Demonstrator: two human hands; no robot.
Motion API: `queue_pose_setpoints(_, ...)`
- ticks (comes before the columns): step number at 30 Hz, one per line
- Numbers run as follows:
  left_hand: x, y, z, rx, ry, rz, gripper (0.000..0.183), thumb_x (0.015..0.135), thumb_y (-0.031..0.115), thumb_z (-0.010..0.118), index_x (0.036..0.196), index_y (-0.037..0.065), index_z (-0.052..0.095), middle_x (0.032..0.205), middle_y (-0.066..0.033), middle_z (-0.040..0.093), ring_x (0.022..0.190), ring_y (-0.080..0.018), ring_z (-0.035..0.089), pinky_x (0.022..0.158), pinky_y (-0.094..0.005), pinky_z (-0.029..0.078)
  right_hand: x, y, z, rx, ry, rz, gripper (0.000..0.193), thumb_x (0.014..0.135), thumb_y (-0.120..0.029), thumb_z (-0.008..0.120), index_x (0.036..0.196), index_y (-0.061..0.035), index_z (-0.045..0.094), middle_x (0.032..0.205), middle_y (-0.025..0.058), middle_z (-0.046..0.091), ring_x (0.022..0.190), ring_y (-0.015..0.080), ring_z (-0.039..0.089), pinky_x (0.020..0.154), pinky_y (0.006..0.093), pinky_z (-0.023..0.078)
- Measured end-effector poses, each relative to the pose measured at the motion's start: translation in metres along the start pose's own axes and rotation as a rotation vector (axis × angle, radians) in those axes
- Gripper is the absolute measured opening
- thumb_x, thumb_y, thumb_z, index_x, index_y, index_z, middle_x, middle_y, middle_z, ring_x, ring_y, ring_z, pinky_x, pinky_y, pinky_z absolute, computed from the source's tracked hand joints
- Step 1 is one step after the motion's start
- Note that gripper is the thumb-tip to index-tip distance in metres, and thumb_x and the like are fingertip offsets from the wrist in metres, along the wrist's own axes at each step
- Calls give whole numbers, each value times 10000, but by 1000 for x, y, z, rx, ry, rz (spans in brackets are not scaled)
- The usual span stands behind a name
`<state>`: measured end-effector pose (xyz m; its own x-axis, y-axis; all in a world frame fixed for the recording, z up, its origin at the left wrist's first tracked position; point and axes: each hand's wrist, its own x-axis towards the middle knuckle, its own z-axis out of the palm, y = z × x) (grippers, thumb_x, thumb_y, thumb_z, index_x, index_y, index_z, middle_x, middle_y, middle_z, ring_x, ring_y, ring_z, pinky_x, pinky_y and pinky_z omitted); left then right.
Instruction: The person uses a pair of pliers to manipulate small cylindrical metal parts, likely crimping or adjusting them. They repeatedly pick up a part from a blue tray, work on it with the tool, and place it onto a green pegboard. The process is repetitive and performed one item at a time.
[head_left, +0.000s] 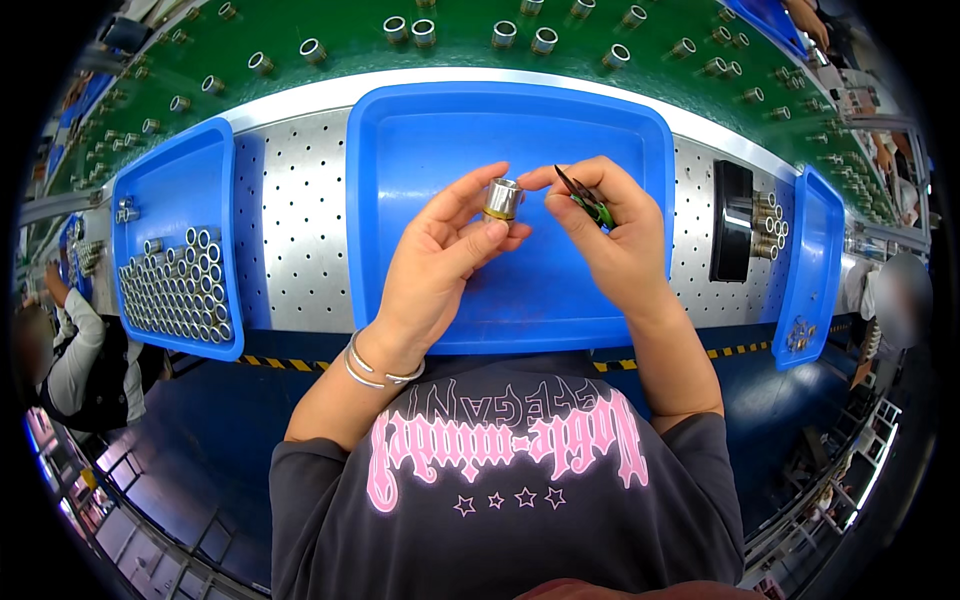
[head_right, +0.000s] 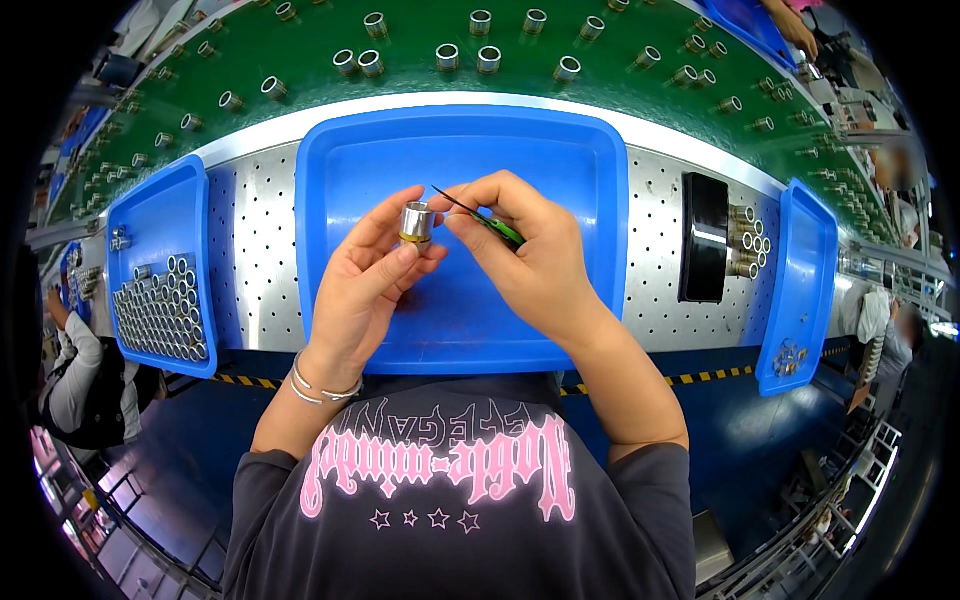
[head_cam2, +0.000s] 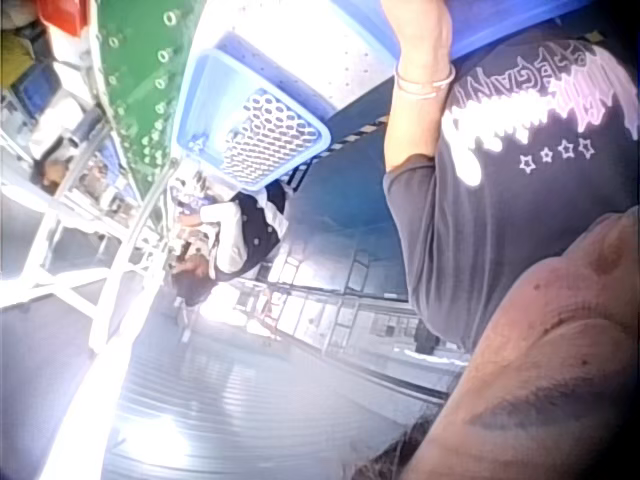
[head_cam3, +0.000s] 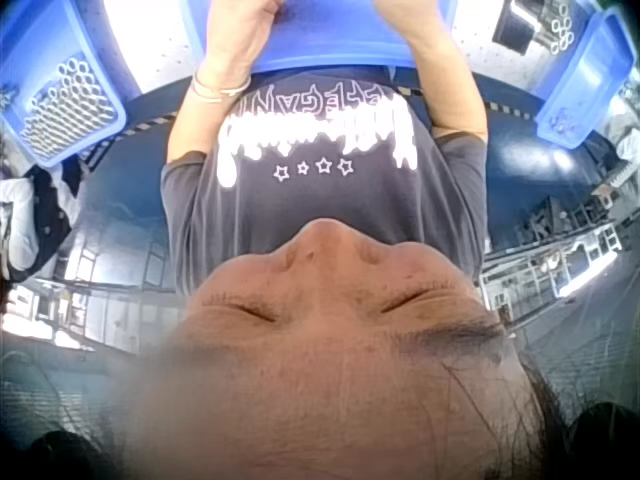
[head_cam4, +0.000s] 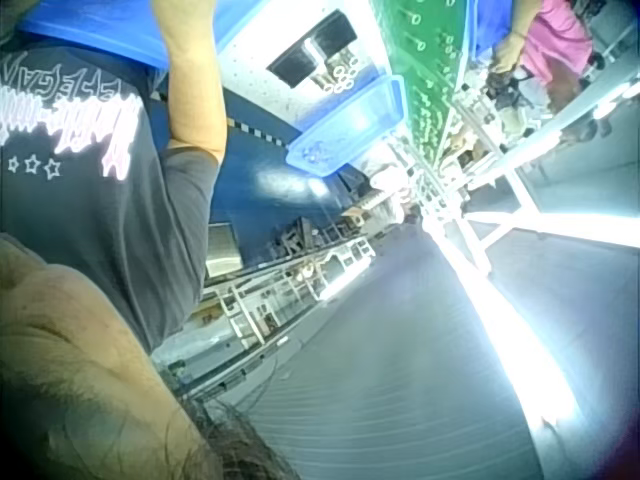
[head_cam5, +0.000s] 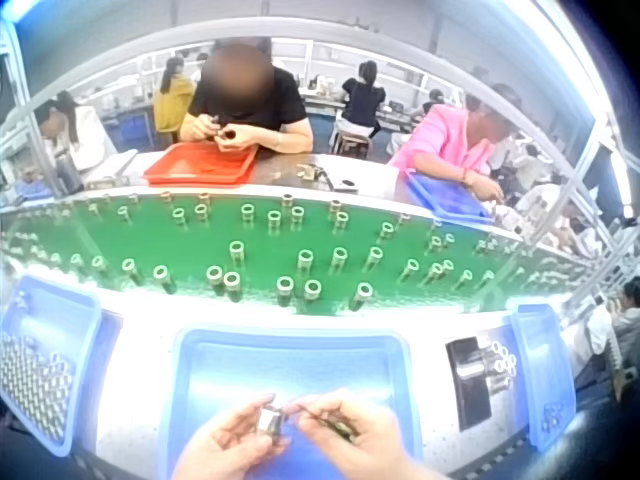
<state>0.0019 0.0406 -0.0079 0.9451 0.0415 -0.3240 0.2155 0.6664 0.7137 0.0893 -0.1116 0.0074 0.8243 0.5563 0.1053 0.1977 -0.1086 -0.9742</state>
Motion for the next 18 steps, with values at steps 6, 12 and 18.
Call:
queue_pose_setpoints(6, 0, 0, 1, -12, -5, 27, 490, 842, 44, 594, 1297, 27, 411, 1157, -146, 548, 952, -186, 597, 852, -280, 470, -2, -1, 1, -26, 2, -39, 89, 799, 12, 614, 869, -15, 567, 925, 83, 670, 603, 29, 486, 524, 182, 403)
queue_pose_setpoints(12, 0, -1, 1, 55, -19, 43, 474, 846, -16, 546, 1301, 12, 417, 1143, -159, 564, 929, -181, 614, 822, -260, 491, -4, -8, 1, -64, -18, -103, 126, 776, 50, 598, 878, -12, 558, 924, 111, 663, 789, 155, 648, 639, 244, 504)
queue_pose_setpoints(18, -4, -3, 4, 248, -29, 114, 425, 873, -4, 505, 1293, 4, 437, 1099, -150, 591, 911, -169, 619, 814, -268, 502, -7, -15, -3, -178, -41, -185, 238, 706, 124, 542, 899, -13, 565, 924, 110, 659, 799, 199, 664, 663, 259, 516)
